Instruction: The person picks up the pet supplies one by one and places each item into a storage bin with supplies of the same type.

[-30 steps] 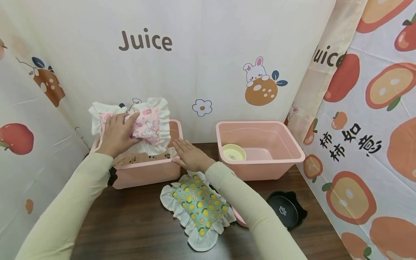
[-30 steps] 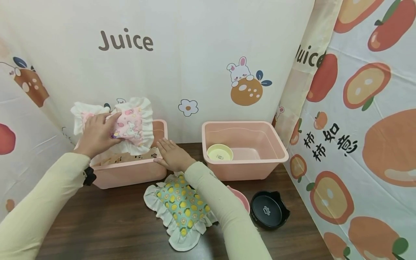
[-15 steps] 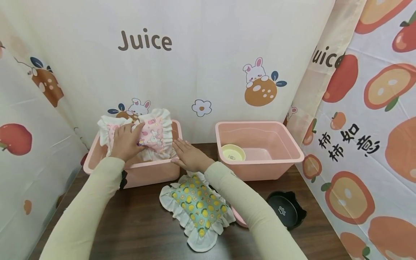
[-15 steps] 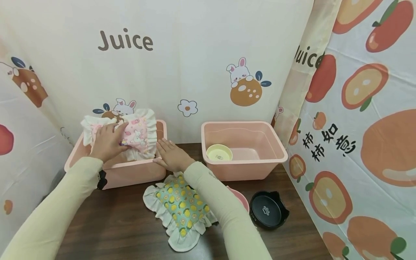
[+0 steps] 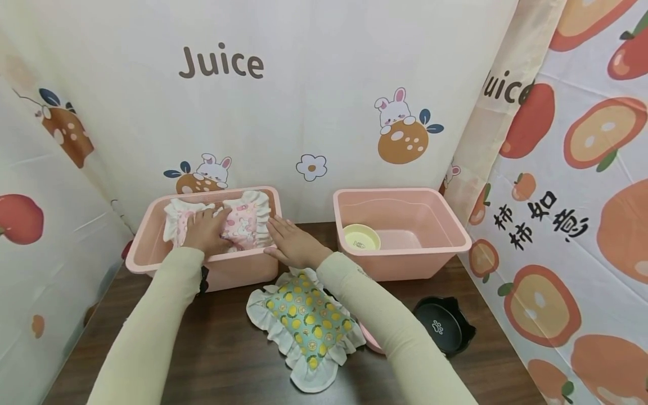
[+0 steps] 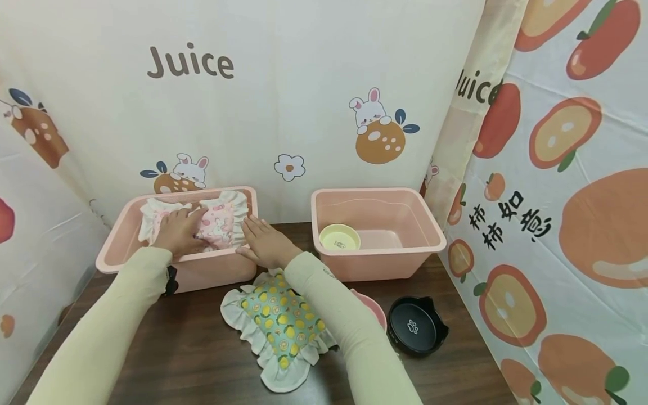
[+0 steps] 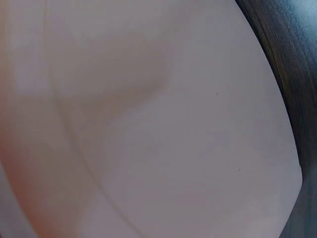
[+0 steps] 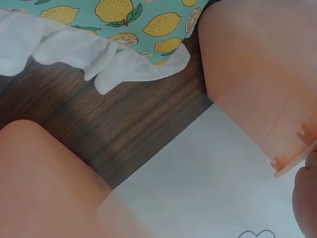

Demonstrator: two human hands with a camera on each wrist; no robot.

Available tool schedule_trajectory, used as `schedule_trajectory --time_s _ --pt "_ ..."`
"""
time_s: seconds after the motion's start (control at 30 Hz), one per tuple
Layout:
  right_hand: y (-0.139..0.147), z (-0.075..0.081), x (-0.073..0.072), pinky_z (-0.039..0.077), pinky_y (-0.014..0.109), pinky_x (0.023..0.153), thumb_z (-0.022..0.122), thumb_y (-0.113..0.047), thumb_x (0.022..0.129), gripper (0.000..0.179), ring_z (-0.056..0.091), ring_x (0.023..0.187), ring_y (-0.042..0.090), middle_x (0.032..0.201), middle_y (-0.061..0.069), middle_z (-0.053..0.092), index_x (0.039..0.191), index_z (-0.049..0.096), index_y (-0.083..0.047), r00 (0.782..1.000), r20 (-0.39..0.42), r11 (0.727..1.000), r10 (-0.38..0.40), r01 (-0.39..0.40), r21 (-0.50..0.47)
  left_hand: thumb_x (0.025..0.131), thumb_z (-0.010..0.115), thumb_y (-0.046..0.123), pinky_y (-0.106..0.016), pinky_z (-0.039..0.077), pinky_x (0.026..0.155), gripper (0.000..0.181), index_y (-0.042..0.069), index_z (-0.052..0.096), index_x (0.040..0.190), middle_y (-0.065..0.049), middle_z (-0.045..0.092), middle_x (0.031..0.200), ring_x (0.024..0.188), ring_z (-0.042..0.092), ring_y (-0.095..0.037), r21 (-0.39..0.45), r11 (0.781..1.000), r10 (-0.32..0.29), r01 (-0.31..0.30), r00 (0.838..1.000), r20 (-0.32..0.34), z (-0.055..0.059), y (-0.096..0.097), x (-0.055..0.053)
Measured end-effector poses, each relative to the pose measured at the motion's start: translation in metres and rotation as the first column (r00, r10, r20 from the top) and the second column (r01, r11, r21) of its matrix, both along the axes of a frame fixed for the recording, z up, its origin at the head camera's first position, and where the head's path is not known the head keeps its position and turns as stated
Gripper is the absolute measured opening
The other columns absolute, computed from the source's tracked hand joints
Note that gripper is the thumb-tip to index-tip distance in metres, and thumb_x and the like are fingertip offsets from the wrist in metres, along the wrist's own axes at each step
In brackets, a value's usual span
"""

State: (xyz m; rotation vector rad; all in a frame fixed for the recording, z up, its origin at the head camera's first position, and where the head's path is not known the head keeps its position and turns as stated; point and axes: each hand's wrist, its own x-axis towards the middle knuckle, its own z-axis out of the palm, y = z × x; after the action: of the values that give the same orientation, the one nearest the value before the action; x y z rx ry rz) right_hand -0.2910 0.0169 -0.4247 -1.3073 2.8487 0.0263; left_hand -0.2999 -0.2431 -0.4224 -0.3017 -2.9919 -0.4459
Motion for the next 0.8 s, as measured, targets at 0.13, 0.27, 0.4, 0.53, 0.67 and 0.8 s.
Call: schedule_trajectory --time_s 0.13,0.27,0.4,0.53,0.67,0.8 --pt "-0.001 -0.001 -0.001 0.002 0.034 0.119 0.023 -0.05 0.103 0.07 0.001 0.148 0.025 0.161 0.013 0.008 0.153 0.011 -0.002 1.0 -0.001 1.0 0.003 -0.003 -0.016 0.067 0.085 0.025 -0.067 0.017 0.102 0.092 0.006 0.038 0.143 -0.034 0.032 0.142 0.124 0.028 -0.055 -0.016 1.0 0.008 -0.007 0.999 0.05 -0.004 0.0 -0.002" --pt "0.0 -0.001 -0.001 0.004 0.034 0.119 0.022 -0.05 0.103 0.071 0.003 0.148 0.027 0.16 0.014 0.009 0.153 0.011 -0.001 1.0 -0.006 1.0 0.006 -0.006 -0.014 0.069 0.084 0.027 -0.068 0.017 0.103 0.092 0.006 0.035 0.145 -0.033 0.03 0.145 0.127 0.027 -0.055 -0.022 1.0 0.009 -0.007 0.991 0.132 -0.008 0.001 -0.007" --pt "0.001 -0.003 -0.002 0.004 0.034 0.119 0.021 -0.051 0.102 0.072 0.003 0.148 0.026 0.16 0.013 0.009 0.153 0.011 -0.001 1.0 -0.01 1.0 0.0 0.0 -0.021 0.072 0.082 0.028 -0.069 0.016 0.104 0.09 0.005 0.035 0.145 -0.032 0.028 0.147 0.127 0.027 -0.054 -0.024 1.0 0.013 -0.009 0.983 0.183 -0.01 0.003 -0.01" --pt "0.002 -0.003 -0.003 0.003 0.033 0.119 0.021 -0.051 0.102 0.071 0.001 0.148 0.025 0.161 0.012 0.008 0.153 0.011 -0.002 1.0 -0.006 1.0 -0.005 0.005 -0.03 0.074 0.081 0.03 -0.071 0.015 0.105 0.089 0.003 0.034 0.145 -0.031 0.025 0.15 0.129 0.026 -0.056 -0.035 0.999 0.003 0.004 0.977 0.213 -0.01 0.004 -0.011" --pt "0.001 -0.004 -0.002 0.002 0.034 0.119 0.021 -0.051 0.102 0.071 0.0 0.148 0.025 0.161 0.013 0.008 0.153 0.012 -0.002 1.0 0.001 1.0 0.002 -0.002 -0.03 0.077 0.079 0.032 -0.074 0.016 0.103 0.089 0.0 0.033 0.146 -0.031 0.02 0.152 0.133 0.025 -0.056 -0.051 0.998 -0.023 0.036 0.973 0.228 -0.012 0.001 -0.009" --pt "0.0 -0.003 -0.001 0.003 0.034 0.119 0.021 -0.051 0.103 0.071 0.0 0.148 0.025 0.161 0.013 0.007 0.153 0.012 -0.001 1.0 -0.003 1.0 0.003 -0.004 -0.017 0.083 0.073 0.034 -0.075 0.023 0.1 0.084 -0.002 0.032 0.146 -0.035 0.021 0.15 0.133 0.026 -0.056 -0.043 0.996 -0.06 0.073 0.965 0.257 -0.013 0.0 -0.008"
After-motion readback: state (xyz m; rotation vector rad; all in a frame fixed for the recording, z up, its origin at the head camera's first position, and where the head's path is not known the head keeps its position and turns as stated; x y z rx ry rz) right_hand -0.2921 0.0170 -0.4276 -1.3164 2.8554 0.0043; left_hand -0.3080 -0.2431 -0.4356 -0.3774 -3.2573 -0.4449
